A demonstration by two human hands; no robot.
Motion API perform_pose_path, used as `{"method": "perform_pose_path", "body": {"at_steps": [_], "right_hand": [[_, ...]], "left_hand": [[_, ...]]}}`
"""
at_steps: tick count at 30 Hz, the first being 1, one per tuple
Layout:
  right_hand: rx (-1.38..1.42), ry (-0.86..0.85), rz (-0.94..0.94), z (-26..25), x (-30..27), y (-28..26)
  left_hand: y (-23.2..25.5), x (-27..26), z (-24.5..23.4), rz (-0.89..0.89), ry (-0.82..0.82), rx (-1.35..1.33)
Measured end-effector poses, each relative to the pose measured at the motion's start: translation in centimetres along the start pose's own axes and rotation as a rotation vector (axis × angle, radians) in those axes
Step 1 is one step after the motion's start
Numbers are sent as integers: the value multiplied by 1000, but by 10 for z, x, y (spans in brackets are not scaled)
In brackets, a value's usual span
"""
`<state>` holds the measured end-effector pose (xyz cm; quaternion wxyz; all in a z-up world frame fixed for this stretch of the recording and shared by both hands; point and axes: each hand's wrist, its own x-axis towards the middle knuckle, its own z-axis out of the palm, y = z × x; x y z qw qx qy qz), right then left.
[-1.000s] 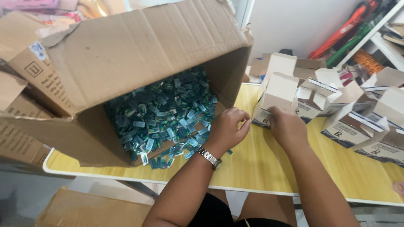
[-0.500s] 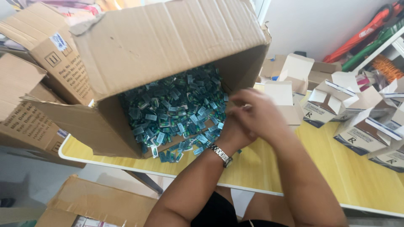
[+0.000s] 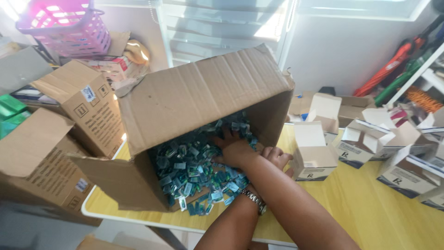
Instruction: The person scoops small blue and green foil-wrapped items from a large cardboard box and places them into smaller white boxes on a table. The person repeats this process continuously, filling multiple small boxes.
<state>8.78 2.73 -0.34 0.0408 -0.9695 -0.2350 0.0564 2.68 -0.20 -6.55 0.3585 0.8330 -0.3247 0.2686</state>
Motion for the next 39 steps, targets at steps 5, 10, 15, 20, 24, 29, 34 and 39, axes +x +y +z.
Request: {"method": "perform_pose_path", "body": {"at_steps": [5, 10, 15, 20, 24, 29, 34, 39], "right_hand": [[44, 227, -52, 17, 7, 17], [-38, 482, -16, 11, 13, 24], [180, 516, -16, -7, 7, 29], [401, 627, -22, -38, -3, 37], [462, 738, -64, -57, -52, 51], [449, 742, -38, -61, -118, 64], [253, 643, 88, -41, -151, 72], [179, 834, -143, -29, -154, 80]], "left_hand": [[0, 5, -1, -24, -42, -13], [-6, 3, 6, -29, -95, 21], [-11, 3, 12, -76, -93, 13], [-9, 3, 8, -47, -25, 50], [-17, 6, 18, -289, 121, -264], [-42, 16, 36, -636, 311, -1273], [-36, 13, 15, -870, 219, -1943], [-2, 22, -20, -1001, 43, -2086]]}}
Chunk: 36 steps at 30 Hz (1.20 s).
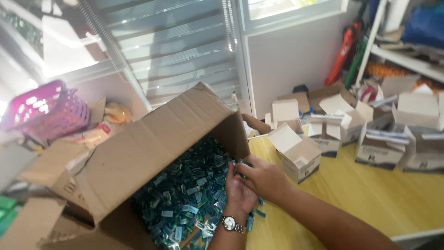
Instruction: The person scoops small blue and green foil-wrapped items from a large cardboard box and places them into smaller white boxes on a table. The person repeats this process continuously, filling multiple small boxes.
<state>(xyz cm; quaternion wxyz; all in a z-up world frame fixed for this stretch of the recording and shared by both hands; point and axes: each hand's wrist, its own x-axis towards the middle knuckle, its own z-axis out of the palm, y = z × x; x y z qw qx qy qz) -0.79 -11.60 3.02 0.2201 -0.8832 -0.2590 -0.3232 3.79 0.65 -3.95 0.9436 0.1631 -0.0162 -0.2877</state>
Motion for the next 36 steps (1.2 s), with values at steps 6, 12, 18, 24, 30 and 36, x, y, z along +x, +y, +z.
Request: {"method": "perform_pose_path", "body": {"at_steps": [6, 12, 18, 24, 30, 36], "right_hand": [[-136, -8, -77, 8, -10, 15], [-188, -25, -63, 17, -16, 13], [-141, 46, -130, 18, -14, 8], [-151, -45, -106, 19, -8, 4], [-91, -27, -65, 18, -2, -8], [-8, -51, -44, 16, -1, -17]], "left_hand": [[-2, -1, 5, -151, -39, 29], [-8, 6, -13, -133, 13, 98], [-3, 13, -29, -140, 100, -24], [-4, 29, -53, -71, -59, -94], [-13, 38, -67, -78, 91, -144], [-18, 41, -61, -22, 139, -142]]}}
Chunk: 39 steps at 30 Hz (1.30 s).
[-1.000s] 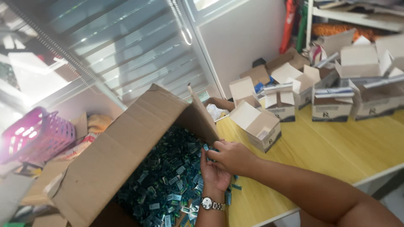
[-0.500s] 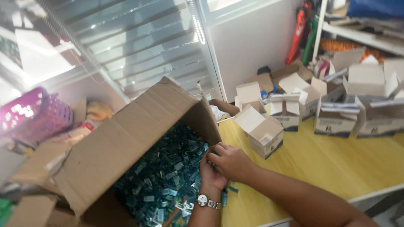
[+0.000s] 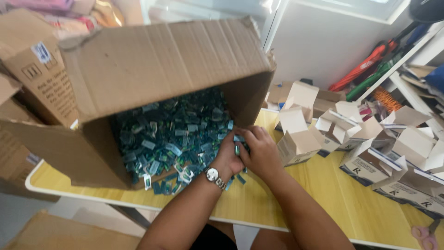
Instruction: The person scoops small blue and green foil-wrapped items from a large cardboard box and places them into smaller white boxes on a table. The person repeats this process continuously, filling multiple small boxes.
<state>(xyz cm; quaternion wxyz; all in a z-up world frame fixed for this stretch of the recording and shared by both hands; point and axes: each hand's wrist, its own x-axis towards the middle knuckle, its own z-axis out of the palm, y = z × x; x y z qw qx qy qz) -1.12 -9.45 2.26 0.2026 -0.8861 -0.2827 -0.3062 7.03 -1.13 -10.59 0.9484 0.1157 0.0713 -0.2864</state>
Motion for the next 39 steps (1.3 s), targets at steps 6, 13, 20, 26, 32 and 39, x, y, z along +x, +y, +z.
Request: {"method": "perform_pose_path", "body": {"at_steps": [6, 13, 20, 26, 32, 39], "right_hand": [[164, 14, 50, -2, 0, 8], [271, 23, 195, -3, -2, 25], [515, -29, 369, -9, 0, 37], [574, -32, 358, -18, -2, 50], [785, -49, 410, -13, -5, 63], [704, -147, 480, -3, -10, 76]], "left_hand": [[5, 0, -2, -23, -63, -34], [7, -5, 0, -61, -88, -65], [7, -8, 6, -70, -86, -6], [12, -14, 11, -96, -125, 42], [11, -15, 11, -84, -94, 66], [9, -11, 7, -87, -43, 45]]}}
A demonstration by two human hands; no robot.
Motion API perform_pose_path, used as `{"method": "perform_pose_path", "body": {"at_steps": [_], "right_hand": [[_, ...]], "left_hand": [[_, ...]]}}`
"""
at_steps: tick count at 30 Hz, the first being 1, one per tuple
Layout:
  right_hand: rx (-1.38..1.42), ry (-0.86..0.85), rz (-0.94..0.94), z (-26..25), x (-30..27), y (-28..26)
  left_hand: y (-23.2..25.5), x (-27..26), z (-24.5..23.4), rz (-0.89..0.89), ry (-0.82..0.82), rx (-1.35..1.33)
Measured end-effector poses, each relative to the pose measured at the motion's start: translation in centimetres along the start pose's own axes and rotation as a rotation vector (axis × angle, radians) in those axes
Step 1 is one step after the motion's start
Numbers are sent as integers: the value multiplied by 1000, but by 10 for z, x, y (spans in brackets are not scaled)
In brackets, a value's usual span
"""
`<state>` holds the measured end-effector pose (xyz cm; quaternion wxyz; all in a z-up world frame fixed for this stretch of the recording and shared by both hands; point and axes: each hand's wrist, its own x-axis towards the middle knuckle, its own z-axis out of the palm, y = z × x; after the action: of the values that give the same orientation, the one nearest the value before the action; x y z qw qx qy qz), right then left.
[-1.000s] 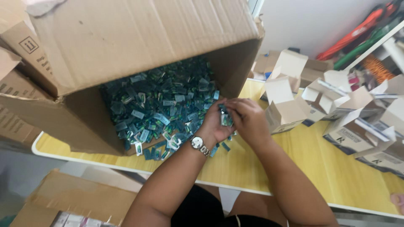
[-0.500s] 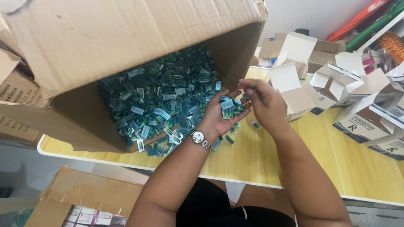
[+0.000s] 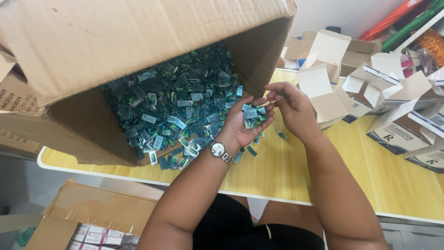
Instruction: The person scoops small blue and green foil-wrapped items from a large cardboard box and places them into smaller white boxes on a table. The person repeats this process continuously, filling multiple small boxes.
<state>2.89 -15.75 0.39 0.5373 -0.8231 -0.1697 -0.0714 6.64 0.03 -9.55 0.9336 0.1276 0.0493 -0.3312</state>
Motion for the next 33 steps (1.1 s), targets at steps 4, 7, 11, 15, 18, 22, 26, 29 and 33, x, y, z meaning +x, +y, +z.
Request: {"method": "perform_pose_path", "body": {"at_steps": [4, 7, 11, 15, 18, 22, 26, 29, 33], "right_hand": [[178, -42, 55, 9, 4, 11], [324, -49, 142, 16, 3, 16], [551, -32, 175, 14, -1, 19], [724, -34, 201, 12, -1, 17], [716, -21, 222, 14, 1, 14], [388, 64, 109, 17, 1, 2], [-533, 375, -477, -4, -15, -14], [-762, 556, -512, -38, -19, -26], [-769, 415, -189, -76, -22, -33]], "left_hand": [[3, 0, 0, 40, 67, -12], [5, -3, 1, 38, 68, -40], [7, -6, 6, 35, 126, -88], [16, -9, 9, 2, 136, -177], [21, -10, 9, -47, 89, -192], [22, -9, 5, -74, 59, -181], [19, -5, 1, -84, 48, -209], [14, -5, 0, -66, 43, -234], [9, -5, 5, -33, 49, -197]]}}
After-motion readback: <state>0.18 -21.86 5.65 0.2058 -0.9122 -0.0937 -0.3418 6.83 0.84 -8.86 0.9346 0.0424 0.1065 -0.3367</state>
